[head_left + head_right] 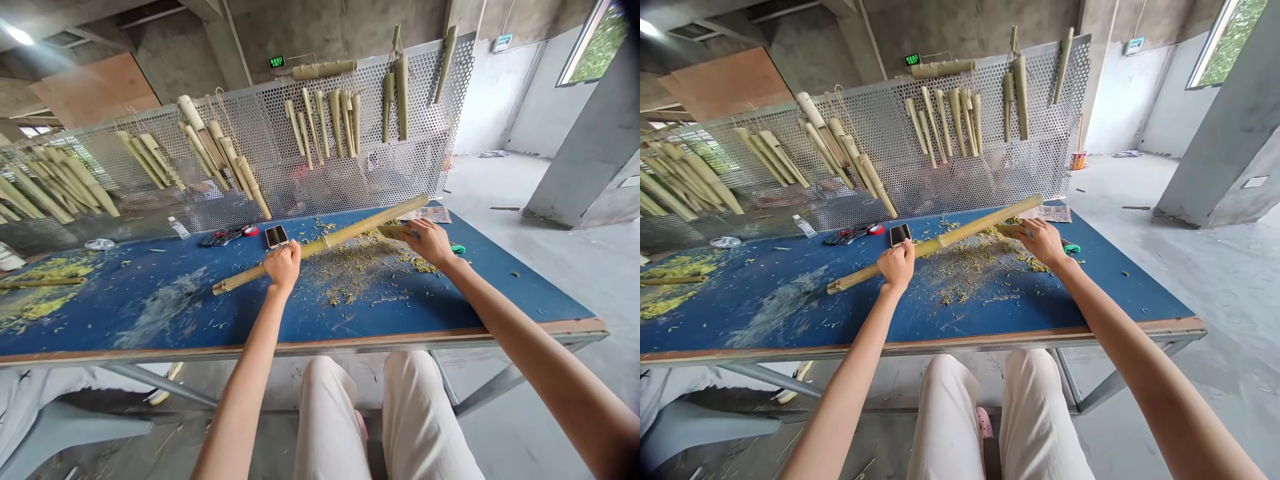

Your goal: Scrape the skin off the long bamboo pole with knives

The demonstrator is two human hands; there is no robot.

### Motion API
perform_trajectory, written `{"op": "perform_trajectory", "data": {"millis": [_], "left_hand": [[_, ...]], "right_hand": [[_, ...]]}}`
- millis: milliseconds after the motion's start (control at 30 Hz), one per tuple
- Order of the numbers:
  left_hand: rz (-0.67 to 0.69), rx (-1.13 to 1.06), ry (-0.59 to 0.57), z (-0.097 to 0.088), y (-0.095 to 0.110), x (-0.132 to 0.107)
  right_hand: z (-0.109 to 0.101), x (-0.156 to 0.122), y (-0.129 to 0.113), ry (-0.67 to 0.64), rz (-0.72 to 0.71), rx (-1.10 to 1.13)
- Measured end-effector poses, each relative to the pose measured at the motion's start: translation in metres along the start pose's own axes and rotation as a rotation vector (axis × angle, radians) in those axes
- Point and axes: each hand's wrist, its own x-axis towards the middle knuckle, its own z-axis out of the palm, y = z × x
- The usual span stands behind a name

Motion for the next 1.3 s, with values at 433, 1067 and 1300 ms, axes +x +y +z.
{"op": "perform_trajectory", "data": {"millis": [433,1067,1300], "left_hand": [[-0.021,0.017,-0.231,0.006,0.019,-0.007],[0.173,0.012,-0.365,0.014,0.024,-0.011],[0.364,-0.331,-0.403,0.016,0.043,-0.021]], "right_hand": [[-0.009,-0.005,-0.048,0.055,0.156,0.391],[0.05,0.03,-0.121,-0.094,-0.161,0.144],[0.056,0.031,-0.112,-0.066,-0.1,0.282]]}}
